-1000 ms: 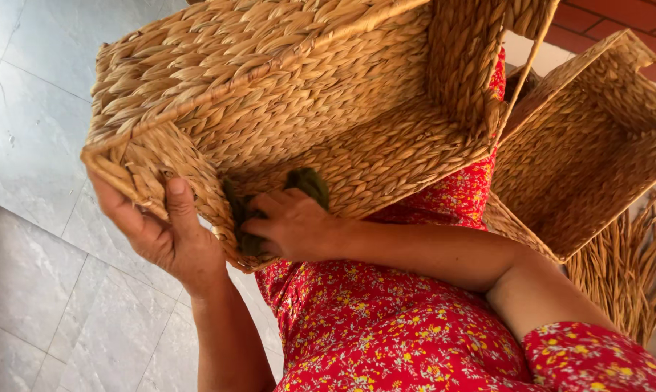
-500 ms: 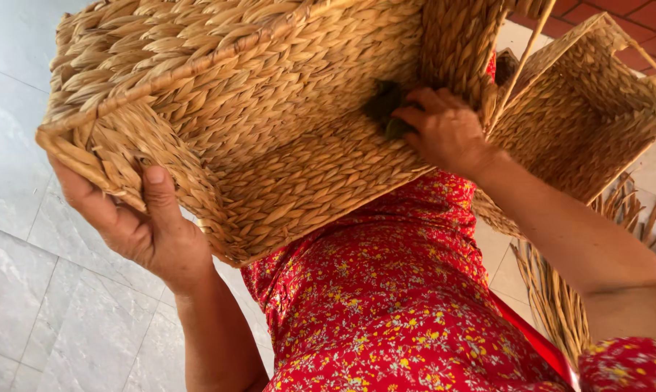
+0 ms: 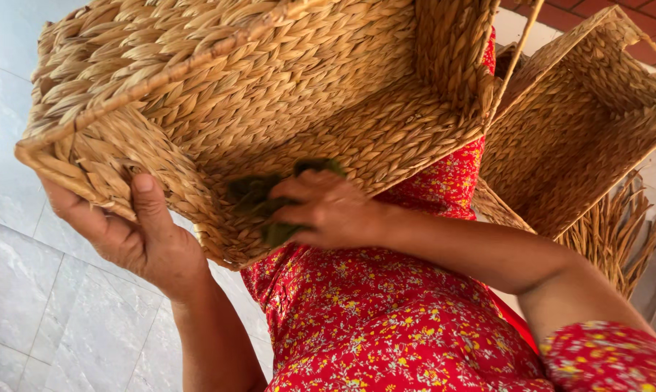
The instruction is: The person sits on the floor holding a woven water-hyacinth storage basket on their lap and wipes its interior and rim with a green cloth. They occasionally use scissors to trim loose weave strands from the basket edge, then resume wiping, working through several baskets.
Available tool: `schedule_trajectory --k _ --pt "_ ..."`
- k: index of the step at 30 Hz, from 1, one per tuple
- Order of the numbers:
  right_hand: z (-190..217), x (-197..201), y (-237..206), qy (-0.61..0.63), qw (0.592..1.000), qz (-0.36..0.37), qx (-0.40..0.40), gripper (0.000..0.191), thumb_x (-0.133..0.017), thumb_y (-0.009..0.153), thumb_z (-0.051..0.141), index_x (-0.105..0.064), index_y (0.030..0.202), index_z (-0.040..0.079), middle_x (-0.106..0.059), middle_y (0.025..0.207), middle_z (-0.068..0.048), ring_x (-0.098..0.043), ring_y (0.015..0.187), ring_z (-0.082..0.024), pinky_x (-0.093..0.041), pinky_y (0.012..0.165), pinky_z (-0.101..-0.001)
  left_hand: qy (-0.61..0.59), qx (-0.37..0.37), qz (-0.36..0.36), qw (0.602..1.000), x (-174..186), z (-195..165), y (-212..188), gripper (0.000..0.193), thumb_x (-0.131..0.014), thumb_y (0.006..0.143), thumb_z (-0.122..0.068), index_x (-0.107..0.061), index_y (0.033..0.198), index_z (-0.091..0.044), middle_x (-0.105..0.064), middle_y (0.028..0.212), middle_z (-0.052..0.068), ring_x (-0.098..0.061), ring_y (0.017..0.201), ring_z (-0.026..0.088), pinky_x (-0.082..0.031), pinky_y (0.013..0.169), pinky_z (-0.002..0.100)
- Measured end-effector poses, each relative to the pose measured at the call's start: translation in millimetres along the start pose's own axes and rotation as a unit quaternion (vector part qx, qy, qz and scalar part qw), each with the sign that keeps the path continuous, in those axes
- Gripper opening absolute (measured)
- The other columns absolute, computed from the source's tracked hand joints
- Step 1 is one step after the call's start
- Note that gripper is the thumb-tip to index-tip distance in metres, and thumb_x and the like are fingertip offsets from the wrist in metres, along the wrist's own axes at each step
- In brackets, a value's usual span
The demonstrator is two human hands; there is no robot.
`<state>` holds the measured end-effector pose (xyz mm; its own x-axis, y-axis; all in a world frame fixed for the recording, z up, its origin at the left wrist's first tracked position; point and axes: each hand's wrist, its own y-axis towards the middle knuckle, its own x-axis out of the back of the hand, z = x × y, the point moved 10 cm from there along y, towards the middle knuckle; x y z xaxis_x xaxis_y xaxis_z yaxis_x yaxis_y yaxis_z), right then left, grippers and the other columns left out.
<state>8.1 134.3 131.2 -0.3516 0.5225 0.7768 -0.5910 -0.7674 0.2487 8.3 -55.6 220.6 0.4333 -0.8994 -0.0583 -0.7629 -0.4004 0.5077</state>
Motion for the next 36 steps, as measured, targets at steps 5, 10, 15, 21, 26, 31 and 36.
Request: schedule_trajectory --k 5,10,15,21,26,31,36 --pt "-82 86 -69 -0.231 0.967 0.029 -0.104 0.036 -0.079 0.081 0.032 -0.076 0.112 0.014 -0.063 0.129 -0.010 -0.064 0.112 -0.032 -0.054 0.098 -0.0456 0.011 0.014 -0.006 1.000 -5 2 -11 0.063 -0.067 0.122 -0.009 -0.024 0.166 -0.001 -0.036 0.162 0.008 -0.038 0.149 0.018 -0.031 0.131 0.035" --pt "-138 117 -112 -0.287 0.925 0.042 -0.247 0.042 -0.073 0.092 0.037 -0.071 0.126 0.012 -0.063 0.132 -0.011 -0.061 0.117 -0.030 -0.053 0.102 -0.0417 -0.021 0.014 -0.004 1.000 -12 7 -8 0.062 -0.067 0.122 -0.010 -0.024 0.166 0.000 -0.037 0.161 0.009 -0.038 0.148 0.018 -0.030 0.131 0.034" --pt "-116 41 -55 -0.242 0.950 0.029 -0.196 0.041 -0.070 0.093 0.041 -0.071 0.120 0.010 -0.063 0.126 -0.015 -0.063 0.111 -0.030 -0.054 0.085 -0.0411 -0.004 0.004 -0.009 1.000 -7 7 1 0.061 -0.066 0.121 -0.008 -0.025 0.166 0.000 -0.038 0.160 0.009 -0.039 0.147 0.019 -0.031 0.129 0.034" --pt "11 -35 58 0.045 0.999 -0.028 0.007 0.038 -0.077 0.085 0.034 -0.071 0.113 0.009 -0.067 0.123 -0.011 -0.063 0.112 -0.032 -0.054 0.098 -0.0423 0.007 0.017 -0.011 1.000 1 5 0 0.060 -0.064 0.121 -0.009 -0.024 0.165 0.000 -0.037 0.160 0.009 -0.039 0.147 0.018 -0.031 0.129 0.033" --pt "-21 -27 46 0.013 0.997 -0.016 0.068 0.045 -0.078 0.078 0.029 -0.072 0.120 0.015 -0.068 0.117 -0.009 -0.064 0.115 -0.033 -0.052 0.101 -0.0456 0.015 0.003 -0.018 1.000 -5 3 -7 0.058 -0.063 0.120 -0.008 -0.026 0.165 0.000 -0.039 0.159 0.008 -0.040 0.146 0.016 -0.031 0.128 0.033" --pt "-171 34 -31 -0.206 0.958 0.063 -0.188 0.048 -0.070 0.089 0.040 -0.067 0.132 0.019 -0.065 0.130 -0.020 -0.059 0.120 -0.038 -0.051 0.096 -0.0474 -0.005 0.023 -0.022 0.999 -15 8 -7 0.060 -0.064 0.121 -0.007 -0.025 0.165 0.001 -0.037 0.160 0.008 -0.039 0.147 0.016 -0.030 0.129 0.033" --pt "-219 88 -72 -0.370 0.903 -0.007 -0.221 0.040 -0.067 0.100 0.037 -0.064 0.126 0.007 -0.066 0.125 -0.017 -0.067 0.119 -0.035 -0.056 0.103 -0.0458 -0.031 0.022 -0.017 0.999 -27 8 -6 0.058 -0.063 0.122 -0.007 -0.026 0.166 0.000 -0.037 0.160 0.007 -0.039 0.147 0.015 -0.029 0.129 0.031"
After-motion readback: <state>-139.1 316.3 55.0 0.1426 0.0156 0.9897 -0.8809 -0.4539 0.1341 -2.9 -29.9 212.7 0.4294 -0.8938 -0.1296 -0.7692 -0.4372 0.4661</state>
